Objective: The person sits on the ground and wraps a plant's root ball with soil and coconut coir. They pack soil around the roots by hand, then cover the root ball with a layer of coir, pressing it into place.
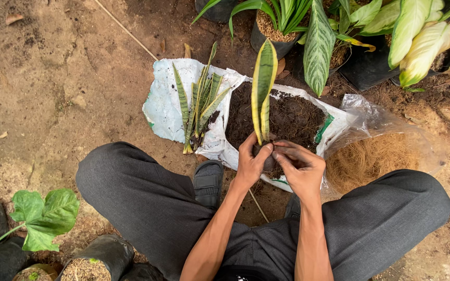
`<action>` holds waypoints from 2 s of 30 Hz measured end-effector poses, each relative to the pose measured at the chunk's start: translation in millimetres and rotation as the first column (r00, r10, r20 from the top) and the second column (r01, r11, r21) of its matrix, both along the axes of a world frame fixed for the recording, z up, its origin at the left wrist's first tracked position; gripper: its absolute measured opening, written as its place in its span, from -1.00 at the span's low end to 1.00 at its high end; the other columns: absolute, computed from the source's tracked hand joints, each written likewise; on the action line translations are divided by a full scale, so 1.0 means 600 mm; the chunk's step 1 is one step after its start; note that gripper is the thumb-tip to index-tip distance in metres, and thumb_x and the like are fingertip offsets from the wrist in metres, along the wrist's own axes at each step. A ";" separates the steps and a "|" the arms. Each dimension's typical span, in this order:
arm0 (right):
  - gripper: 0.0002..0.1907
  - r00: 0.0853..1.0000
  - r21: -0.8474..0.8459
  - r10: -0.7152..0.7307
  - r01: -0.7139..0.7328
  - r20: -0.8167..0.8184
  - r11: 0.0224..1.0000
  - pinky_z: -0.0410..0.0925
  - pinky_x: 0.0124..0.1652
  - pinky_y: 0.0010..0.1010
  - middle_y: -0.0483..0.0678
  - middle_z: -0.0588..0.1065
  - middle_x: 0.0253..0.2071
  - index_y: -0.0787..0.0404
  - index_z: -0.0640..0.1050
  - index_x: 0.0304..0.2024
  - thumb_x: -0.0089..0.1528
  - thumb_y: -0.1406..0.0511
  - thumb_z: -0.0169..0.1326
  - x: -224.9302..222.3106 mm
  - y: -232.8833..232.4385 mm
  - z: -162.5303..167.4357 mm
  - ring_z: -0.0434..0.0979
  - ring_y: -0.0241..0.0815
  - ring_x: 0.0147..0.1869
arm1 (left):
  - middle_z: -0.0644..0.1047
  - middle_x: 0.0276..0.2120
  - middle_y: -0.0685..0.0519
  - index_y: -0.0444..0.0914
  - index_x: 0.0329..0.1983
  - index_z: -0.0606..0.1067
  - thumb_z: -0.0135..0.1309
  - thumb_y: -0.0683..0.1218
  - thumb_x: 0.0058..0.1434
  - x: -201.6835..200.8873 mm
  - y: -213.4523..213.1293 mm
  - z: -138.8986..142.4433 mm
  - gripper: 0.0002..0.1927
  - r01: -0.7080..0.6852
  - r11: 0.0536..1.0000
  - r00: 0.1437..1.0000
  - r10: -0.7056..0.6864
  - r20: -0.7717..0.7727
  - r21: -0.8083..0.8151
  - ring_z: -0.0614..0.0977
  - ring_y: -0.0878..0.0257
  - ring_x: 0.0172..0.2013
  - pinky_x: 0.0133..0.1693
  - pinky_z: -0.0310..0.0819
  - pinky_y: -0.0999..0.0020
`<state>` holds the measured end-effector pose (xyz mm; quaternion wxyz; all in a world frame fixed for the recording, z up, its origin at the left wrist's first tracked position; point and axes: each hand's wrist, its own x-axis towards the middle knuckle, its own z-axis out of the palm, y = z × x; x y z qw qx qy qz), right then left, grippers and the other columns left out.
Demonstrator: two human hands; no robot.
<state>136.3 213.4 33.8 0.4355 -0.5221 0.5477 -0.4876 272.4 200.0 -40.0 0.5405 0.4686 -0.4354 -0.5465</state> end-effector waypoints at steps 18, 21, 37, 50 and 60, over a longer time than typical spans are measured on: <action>-0.82 0.984 0.005 -0.162 0.162 0.068 0.987 0.59 -0.05 -0.40 0.19 0.64 -0.11 0.43 0.66 -0.11 0.22 0.54 0.23 0.002 0.003 -0.006 0.69 -0.12 -0.04 | 0.56 -0.23 -0.02 -0.43 0.00 0.52 0.10 -0.05 0.29 -0.005 -0.004 0.011 -0.64 0.039 0.980 0.967 0.012 -0.254 0.195 0.55 0.31 -0.25 -0.17 0.48 0.36; -0.83 0.908 0.140 -0.314 0.286 0.275 0.948 0.62 -0.09 -0.37 0.22 0.64 -0.16 0.46 0.63 -0.13 0.21 0.52 0.24 -0.008 -0.005 -0.018 0.70 -0.07 -0.11 | 0.60 -0.20 -0.01 -0.40 -0.02 0.54 0.10 -0.03 0.29 -0.002 -0.008 0.011 -0.66 0.028 0.985 0.936 0.034 -0.350 0.169 0.60 0.30 -0.18 -0.04 0.52 0.38; -0.61 0.782 0.587 -0.337 -0.046 0.524 0.808 0.59 -0.29 -0.34 0.06 0.61 -0.08 0.31 0.59 0.09 0.21 0.35 0.22 0.032 0.003 -0.025 0.67 -0.17 -0.15 | 0.63 -0.23 -0.04 -0.39 -0.09 0.56 0.16 -0.07 0.21 0.010 -0.005 0.023 -0.69 -0.105 0.980 0.939 0.155 -0.308 0.171 0.65 0.23 -0.22 -0.06 0.58 0.29; -0.60 0.636 0.590 -0.404 -0.101 0.658 0.801 0.53 -0.07 -0.06 0.00 0.59 -0.01 0.24 0.58 0.13 0.23 0.32 0.19 0.008 0.016 -0.079 0.63 -0.04 -0.01 | 0.54 -0.17 -0.18 -0.44 -0.02 0.49 -0.13 0.00 0.35 0.007 0.001 0.057 -0.59 -0.048 0.988 0.992 0.064 0.104 -0.149 0.56 0.06 -0.15 -0.04 0.46 0.17; -0.63 0.568 0.547 -0.377 -0.159 0.732 0.822 0.55 -0.07 -0.09 0.02 0.62 -0.08 0.29 0.59 0.09 0.24 0.34 0.18 -0.005 0.013 -0.077 0.64 -0.07 -0.06 | 0.44 -0.05 -0.27 -0.46 0.18 0.35 -0.20 0.08 0.46 0.016 0.000 0.088 -0.49 0.134 0.970 0.943 -0.063 0.327 -0.200 0.55 -0.07 -0.07 0.01 0.46 0.09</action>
